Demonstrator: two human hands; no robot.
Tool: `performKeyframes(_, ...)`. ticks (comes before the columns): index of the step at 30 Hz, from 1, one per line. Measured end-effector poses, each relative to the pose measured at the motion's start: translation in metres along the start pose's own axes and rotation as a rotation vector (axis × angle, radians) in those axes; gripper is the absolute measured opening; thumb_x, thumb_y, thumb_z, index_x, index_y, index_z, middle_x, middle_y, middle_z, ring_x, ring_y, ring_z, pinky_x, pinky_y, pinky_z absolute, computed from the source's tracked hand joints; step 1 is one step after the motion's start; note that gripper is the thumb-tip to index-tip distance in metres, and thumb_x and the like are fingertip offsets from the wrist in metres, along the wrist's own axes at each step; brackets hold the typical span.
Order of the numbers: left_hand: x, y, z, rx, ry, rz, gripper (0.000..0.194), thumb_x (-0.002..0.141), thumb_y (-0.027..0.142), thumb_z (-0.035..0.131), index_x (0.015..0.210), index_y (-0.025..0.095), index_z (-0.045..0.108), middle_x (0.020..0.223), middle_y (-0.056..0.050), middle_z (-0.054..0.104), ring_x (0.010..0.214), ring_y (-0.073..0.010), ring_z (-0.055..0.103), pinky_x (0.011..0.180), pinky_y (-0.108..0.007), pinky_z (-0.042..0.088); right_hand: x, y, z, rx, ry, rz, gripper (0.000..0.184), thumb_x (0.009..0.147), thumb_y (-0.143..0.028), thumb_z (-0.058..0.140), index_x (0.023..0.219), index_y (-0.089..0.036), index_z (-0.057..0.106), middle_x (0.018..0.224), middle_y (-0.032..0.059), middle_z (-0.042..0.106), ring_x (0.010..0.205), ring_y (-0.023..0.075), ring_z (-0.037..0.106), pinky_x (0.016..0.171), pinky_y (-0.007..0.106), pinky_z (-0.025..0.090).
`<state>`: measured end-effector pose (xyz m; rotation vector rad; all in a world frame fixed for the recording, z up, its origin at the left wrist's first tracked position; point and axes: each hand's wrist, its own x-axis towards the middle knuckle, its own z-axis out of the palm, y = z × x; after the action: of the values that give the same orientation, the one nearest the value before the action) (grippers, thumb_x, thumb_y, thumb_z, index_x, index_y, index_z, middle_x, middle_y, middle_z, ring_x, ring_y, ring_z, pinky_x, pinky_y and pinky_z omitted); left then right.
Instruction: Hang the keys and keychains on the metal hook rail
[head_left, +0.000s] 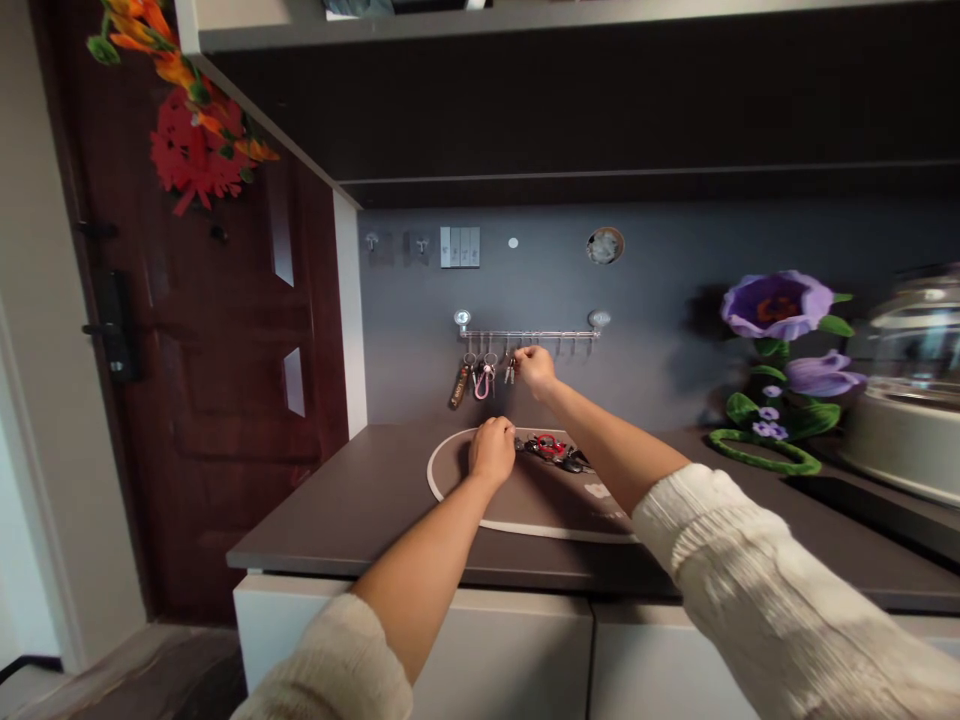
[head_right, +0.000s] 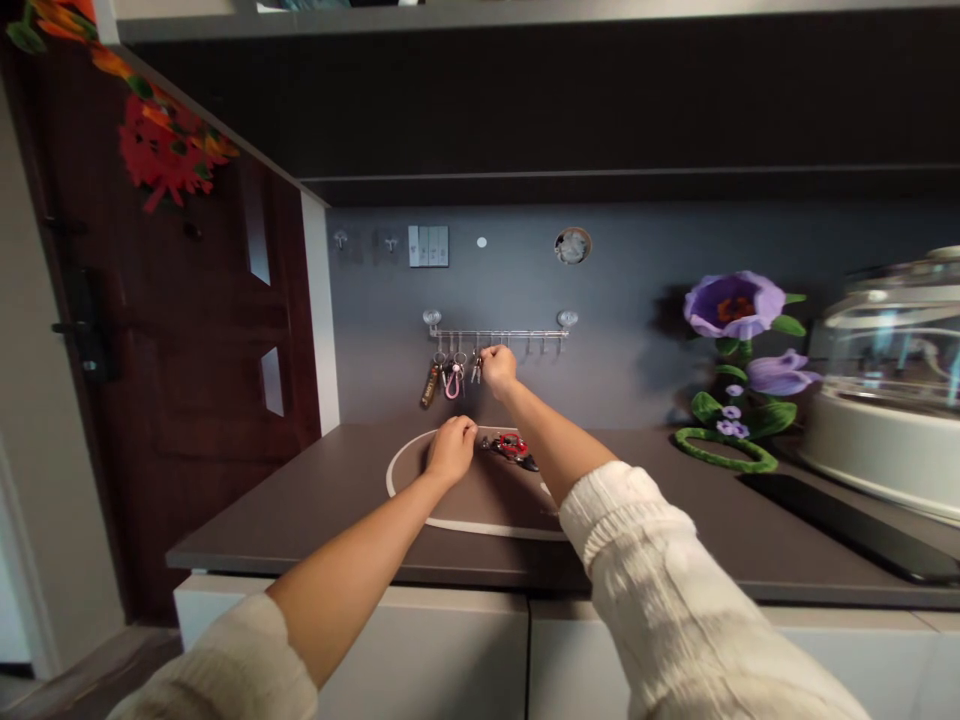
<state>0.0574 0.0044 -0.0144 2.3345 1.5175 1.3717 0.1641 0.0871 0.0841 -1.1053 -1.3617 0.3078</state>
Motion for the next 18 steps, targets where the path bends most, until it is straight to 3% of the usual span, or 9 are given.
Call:
performKeyframes(5, 0.000, 0.002, 0.000, 0.023, -0.022, -0.012, 0.022, 0.084, 0.018, 0.038, 0.082, 0.019, 0.060, 0.090, -0.007, 0.061, 0.085, -0.0171, 0.055, 0.075, -0.028, 0.039, 0.012, -0.003, 0.010, -0.074, 0.078, 0.100, 0.020, 0.076, -0.024, 0.045, 0.067, -0.013, 0.060, 0.052, 0.0021, 0.056, 0.052, 0.0115, 0.054, 0.056, 0.022, 0.045)
performKeyframes(10, -0.001, 0.003, 0.000, 0.050, -0.024, -0.008, 0.022, 0.085, 0.019, 0.038, 0.083, 0.019, 0.060, 0.090, -0.006, 0.062, 0.085, -0.0161, 0.055, 0.074, -0.026, 0.039, 0.017, -0.006, 0.016, -0.014, 0.138, 0.192, 0.015, 0.075, -0.020, 0.052, 0.068, -0.012, 0.062, 0.048, 0.0008, 0.054, 0.046, 0.0100, 0.054, 0.049, 0.020, 0.046)
performKeyframes(18, 0.000, 0.001, 0.002, 0.037, -0.036, -0.006, 0.024, 0.085, 0.020, 0.037, 0.083, 0.019, 0.060, 0.090, -0.007, 0.062, 0.087, -0.0163, 0.055, 0.076, -0.026, 0.038, 0.019, 0.001, 0.021, -0.062, 0.166, 0.178, 0.016, 0.076, -0.019, 0.054, 0.071, -0.011, 0.066, 0.050, 0.0040, 0.057, 0.050, 0.0127, 0.058, 0.048, 0.019, 0.047)
